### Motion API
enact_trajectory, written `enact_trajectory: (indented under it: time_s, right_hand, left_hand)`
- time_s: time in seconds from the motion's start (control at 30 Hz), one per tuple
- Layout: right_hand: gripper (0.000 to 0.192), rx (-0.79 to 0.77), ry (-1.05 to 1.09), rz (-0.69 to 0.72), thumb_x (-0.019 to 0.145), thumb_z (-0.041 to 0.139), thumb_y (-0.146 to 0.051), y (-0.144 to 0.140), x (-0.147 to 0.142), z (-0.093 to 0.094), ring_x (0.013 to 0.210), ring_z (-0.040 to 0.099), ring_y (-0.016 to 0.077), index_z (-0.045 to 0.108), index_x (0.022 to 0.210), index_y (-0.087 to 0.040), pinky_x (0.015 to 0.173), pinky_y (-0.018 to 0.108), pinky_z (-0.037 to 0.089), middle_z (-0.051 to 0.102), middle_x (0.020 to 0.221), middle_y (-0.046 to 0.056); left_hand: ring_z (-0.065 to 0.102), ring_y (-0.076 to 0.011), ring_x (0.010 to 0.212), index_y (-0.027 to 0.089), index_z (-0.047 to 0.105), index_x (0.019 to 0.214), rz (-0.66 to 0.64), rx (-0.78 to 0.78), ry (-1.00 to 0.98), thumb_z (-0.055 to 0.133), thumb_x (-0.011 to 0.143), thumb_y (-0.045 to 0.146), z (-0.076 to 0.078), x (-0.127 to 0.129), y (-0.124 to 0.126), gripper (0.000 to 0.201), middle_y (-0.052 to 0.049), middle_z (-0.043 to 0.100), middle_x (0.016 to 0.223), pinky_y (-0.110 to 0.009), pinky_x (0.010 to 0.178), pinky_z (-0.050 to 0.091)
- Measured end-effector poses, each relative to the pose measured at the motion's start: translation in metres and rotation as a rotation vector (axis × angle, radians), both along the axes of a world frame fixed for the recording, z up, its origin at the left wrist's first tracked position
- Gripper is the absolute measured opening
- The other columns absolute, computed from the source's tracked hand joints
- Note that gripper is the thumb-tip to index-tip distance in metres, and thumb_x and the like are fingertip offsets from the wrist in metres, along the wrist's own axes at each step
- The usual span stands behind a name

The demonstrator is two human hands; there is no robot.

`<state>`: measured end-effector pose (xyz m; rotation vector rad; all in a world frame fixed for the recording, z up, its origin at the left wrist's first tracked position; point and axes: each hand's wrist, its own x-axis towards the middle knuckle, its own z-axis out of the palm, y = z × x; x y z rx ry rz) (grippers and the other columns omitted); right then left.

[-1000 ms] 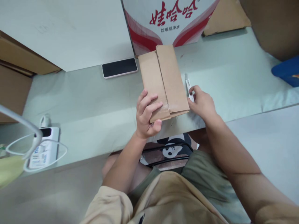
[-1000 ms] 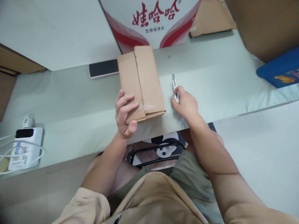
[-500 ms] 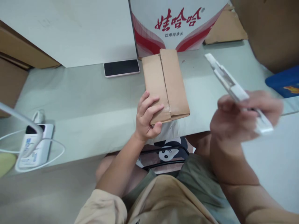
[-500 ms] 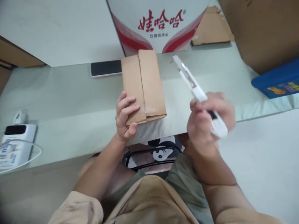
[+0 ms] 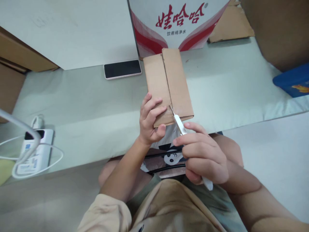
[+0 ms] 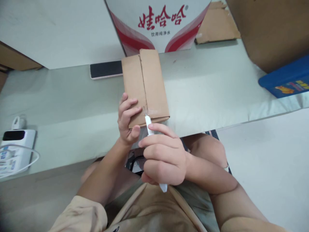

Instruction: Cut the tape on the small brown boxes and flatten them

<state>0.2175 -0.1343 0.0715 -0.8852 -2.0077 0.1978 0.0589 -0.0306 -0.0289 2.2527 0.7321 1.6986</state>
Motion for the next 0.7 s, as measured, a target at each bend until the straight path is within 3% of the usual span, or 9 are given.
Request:
enact_trajectory:
  time_s: [0.1, 0.27, 0.6, 0.7]
  right_hand:
    - [0.032, 0.089, 0.020, 0.045, 0.105, 0.041, -0.026, 0.004, -0.004, 0.003, 0.079, 0.068, 0.0102, 0.051, 0.075, -0.023, 0.105, 0.036, 0.059, 0.058, 0.067, -0.004]
    - [0.030, 0.126, 0.053, -0.061, 0.102, 0.044, -0.022, 0.000, -0.019, -0.009, 0.072, 0.061, 0.0116, 0.055, 0.074, -0.022, 0.097, 0.036, 0.059, 0.055, 0.068, -0.002]
    - [0.028, 0.064, 0.155, -0.121, 0.103, 0.041, -0.025, 0.001, -0.031, -0.015, 0.072, 0.055, 0.0128, 0.053, 0.077, -0.021, 0.097, 0.037, 0.057, 0.053, 0.069, -0.001]
    - [0.030, 0.078, 0.138, -0.093, 0.102, 0.041, -0.022, -0.006, -0.033, -0.014, 0.072, 0.055, 0.0127, 0.054, 0.075, -0.021, 0.098, 0.037, 0.056, 0.052, 0.067, -0.002]
  left_hand:
    - [0.065, -0.0253, 0.125, 0.026, 0.059, 0.123, 0.033, 0.005, 0.035, 0.036, 0.101, 0.054, -0.001, 0.000, 0.000, 0.043, -0.007, 0.066, 0.128, -0.056, 0.122, 0.044]
    - [0.065, -0.0217, 0.125, 0.028, 0.060, 0.121, 0.080, 0.025, 0.046, 0.035, 0.100, 0.057, 0.000, 0.000, 0.000, 0.044, -0.006, 0.067, 0.125, -0.051, 0.120, 0.047]
    - [0.061, -0.0224, 0.129, 0.027, 0.062, 0.123, 0.006, 0.006, 0.005, 0.040, 0.099, 0.052, 0.000, 0.000, -0.001, 0.041, -0.006, 0.065, 0.126, -0.047, 0.125, 0.042]
    - [0.062, -0.0238, 0.128, 0.028, 0.060, 0.123, 0.028, -0.005, 0.029, 0.038, 0.099, 0.055, -0.001, 0.000, -0.001, 0.042, -0.006, 0.065, 0.127, -0.051, 0.124, 0.042]
